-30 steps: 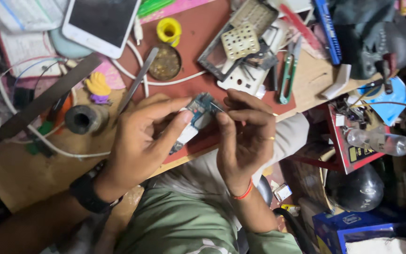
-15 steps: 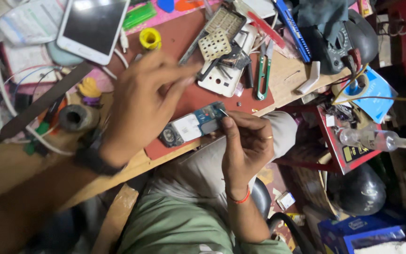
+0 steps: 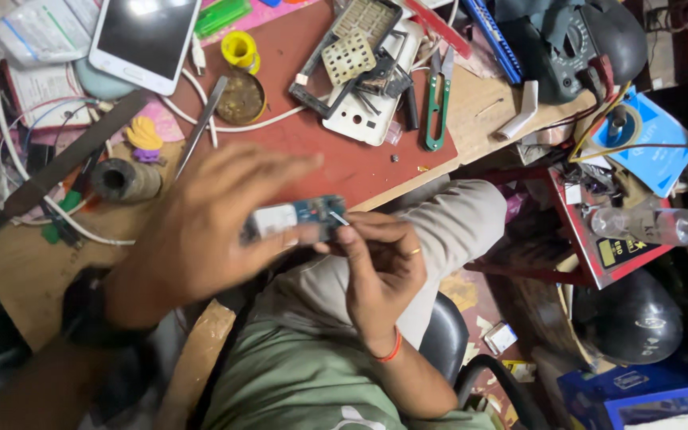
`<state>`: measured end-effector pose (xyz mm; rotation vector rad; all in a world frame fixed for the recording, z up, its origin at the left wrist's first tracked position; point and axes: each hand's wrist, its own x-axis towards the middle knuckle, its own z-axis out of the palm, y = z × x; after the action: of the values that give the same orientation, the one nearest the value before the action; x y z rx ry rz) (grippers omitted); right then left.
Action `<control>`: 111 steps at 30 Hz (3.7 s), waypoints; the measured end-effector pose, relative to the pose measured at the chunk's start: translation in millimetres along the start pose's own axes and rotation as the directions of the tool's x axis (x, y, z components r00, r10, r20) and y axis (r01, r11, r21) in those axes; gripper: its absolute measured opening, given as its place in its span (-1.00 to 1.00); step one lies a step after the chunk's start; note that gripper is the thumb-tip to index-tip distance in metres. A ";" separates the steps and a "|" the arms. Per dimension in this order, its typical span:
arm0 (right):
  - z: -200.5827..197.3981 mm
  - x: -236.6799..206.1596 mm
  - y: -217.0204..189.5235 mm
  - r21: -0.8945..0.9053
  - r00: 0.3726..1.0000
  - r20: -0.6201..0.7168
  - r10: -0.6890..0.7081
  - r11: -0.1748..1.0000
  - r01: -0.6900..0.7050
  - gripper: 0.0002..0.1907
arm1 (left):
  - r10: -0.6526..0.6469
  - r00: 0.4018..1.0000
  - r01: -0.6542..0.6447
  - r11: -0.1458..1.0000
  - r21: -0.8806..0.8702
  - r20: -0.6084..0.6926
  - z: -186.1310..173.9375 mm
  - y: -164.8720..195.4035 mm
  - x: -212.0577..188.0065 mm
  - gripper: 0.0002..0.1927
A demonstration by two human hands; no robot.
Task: The person holds a phone motherboard in one hand and a soldering iron in the other, soldering points on the board over a cluttered workbench. They set the board down, pick up tweezers, and use the tweezers to work on small components on the board.
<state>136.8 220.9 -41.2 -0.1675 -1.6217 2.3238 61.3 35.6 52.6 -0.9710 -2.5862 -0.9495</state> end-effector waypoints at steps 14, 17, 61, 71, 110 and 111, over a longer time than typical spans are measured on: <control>-23.6 55.0 29.0 -0.313 0.971 -0.159 -0.179 0.942 0.122 -0.87 | -0.125 0.979 0.131 0.991 -0.028 0.161 20.7 -59.0 -9.1 -0.30; -30.2 64.9 37.9 -0.355 0.979 -0.130 -0.159 0.929 0.104 -0.83 | -0.133 0.979 0.143 0.988 -0.056 0.157 22.7 -66.6 -7.3 -0.32; -17.8 58.0 75.0 -0.533 0.989 -0.004 -0.149 0.837 0.124 -0.80 | -0.156 0.958 0.159 0.987 0.006 0.241 53.3 -99.8 -17.3 -0.29; -20.8 56.6 77.6 -0.494 0.992 -0.044 -0.117 0.865 0.080 -0.80 | -0.193 0.956 0.199 0.980 -0.005 0.220 52.7 -99.0 -12.0 -0.33; -21.5 44.9 96.0 -0.384 0.985 -0.106 -0.137 0.919 0.086 -0.80 | -0.204 0.958 0.208 0.978 0.004 0.200 58.7 -101.6 -10.3 -0.35; -21.6 44.7 96.3 -0.388 0.986 -0.105 -0.133 0.918 0.082 -0.80 | -0.199 0.959 0.203 0.979 0.002 0.201 58.6 -101.7 -10.2 -0.35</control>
<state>83.0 223.6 -135.1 -0.2985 -1.9467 1.8522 3.8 9.8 -46.9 -0.8605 -2.8955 -0.9700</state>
